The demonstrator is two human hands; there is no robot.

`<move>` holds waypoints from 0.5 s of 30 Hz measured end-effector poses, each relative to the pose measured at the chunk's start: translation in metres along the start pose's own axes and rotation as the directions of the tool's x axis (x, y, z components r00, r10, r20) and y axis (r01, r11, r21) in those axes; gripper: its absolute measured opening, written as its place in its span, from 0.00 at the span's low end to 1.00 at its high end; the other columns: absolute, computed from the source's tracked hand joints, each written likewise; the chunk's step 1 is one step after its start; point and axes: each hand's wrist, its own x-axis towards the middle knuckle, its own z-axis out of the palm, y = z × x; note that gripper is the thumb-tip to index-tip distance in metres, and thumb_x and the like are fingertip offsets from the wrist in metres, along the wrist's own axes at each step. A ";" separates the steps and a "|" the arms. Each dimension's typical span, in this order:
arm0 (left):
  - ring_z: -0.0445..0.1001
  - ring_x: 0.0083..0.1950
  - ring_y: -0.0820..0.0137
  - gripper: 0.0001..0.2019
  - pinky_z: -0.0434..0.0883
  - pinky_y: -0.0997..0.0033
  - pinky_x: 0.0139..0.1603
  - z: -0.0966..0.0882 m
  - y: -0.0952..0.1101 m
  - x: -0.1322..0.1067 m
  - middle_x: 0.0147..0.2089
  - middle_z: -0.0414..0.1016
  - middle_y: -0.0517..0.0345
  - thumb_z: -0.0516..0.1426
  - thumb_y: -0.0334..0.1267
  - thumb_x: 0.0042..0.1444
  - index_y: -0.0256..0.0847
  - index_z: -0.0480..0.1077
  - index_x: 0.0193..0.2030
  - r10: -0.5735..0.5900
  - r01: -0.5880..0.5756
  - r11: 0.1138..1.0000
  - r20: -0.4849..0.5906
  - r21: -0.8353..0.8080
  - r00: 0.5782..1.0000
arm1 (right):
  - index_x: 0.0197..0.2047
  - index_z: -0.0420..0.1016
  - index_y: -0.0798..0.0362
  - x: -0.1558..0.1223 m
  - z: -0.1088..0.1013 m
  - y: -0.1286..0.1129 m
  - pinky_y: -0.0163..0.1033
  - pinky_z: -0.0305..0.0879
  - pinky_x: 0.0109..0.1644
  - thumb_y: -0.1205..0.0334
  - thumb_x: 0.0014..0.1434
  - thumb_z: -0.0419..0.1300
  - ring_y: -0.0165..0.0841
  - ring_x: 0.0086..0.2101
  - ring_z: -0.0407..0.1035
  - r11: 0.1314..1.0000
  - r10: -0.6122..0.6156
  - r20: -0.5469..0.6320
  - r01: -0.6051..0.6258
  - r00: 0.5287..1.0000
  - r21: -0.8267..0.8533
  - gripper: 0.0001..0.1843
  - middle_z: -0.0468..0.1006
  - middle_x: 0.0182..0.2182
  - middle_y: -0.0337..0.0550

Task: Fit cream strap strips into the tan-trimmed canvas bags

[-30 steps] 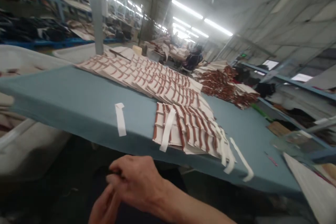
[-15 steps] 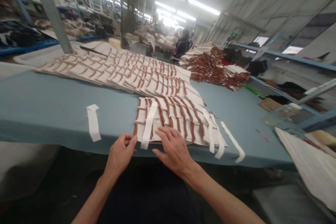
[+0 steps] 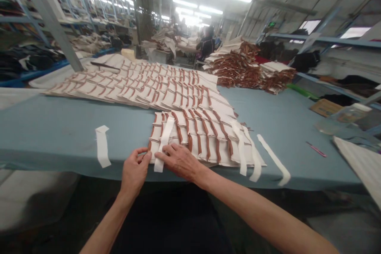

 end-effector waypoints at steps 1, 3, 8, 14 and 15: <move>0.84 0.52 0.59 0.18 0.85 0.53 0.52 -0.002 0.001 0.000 0.59 0.82 0.49 0.65 0.46 0.74 0.39 0.76 0.63 0.013 -0.013 1.000 0.001 0.009 1.000 | 0.67 0.74 0.47 0.001 -0.003 0.002 0.46 0.76 0.48 0.63 0.80 0.57 0.43 0.50 0.74 1.000 -0.012 0.023 0.012 1.000 0.001 0.16 0.81 0.53 0.49; 0.84 0.52 0.59 0.17 0.85 0.53 0.51 -0.004 0.002 0.002 0.59 0.82 0.49 0.65 0.45 0.74 0.39 0.76 0.63 0.025 -0.026 0.999 0.004 0.023 1.000 | 0.65 0.74 0.48 0.003 -0.009 0.005 0.44 0.74 0.42 0.57 0.80 0.58 0.44 0.49 0.74 1.000 -0.018 0.064 0.018 0.998 0.006 0.14 0.80 0.52 0.49; 0.84 0.50 0.60 0.17 0.85 0.55 0.50 -0.006 -0.001 0.008 0.58 0.82 0.49 0.65 0.45 0.74 0.39 0.76 0.63 0.025 -0.025 1.000 0.034 0.008 0.999 | 0.63 0.74 0.49 0.010 -0.021 0.011 0.42 0.70 0.37 0.52 0.82 0.55 0.42 0.45 0.78 0.999 -0.017 0.167 0.011 0.986 0.033 0.16 0.81 0.52 0.50; 0.84 0.54 0.58 0.18 0.85 0.52 0.53 -0.011 -0.003 0.011 0.60 0.82 0.48 0.65 0.46 0.74 0.39 0.76 0.63 -0.007 0.011 0.999 0.105 -0.039 0.994 | 0.70 0.71 0.47 0.019 -0.027 0.024 0.40 0.67 0.40 0.58 0.81 0.56 0.40 0.43 0.83 0.995 -0.078 0.289 0.055 0.954 0.085 0.18 0.88 0.48 0.46; 0.84 0.54 0.58 0.18 0.85 0.51 0.54 -0.011 -0.004 0.011 0.60 0.82 0.48 0.65 0.46 0.74 0.39 0.76 0.63 -0.011 0.017 0.998 0.115 -0.053 0.993 | 0.70 0.71 0.47 0.021 -0.029 0.027 0.40 0.66 0.40 0.58 0.81 0.57 0.40 0.44 0.83 0.994 -0.081 0.306 0.056 0.949 0.090 0.18 0.89 0.48 0.46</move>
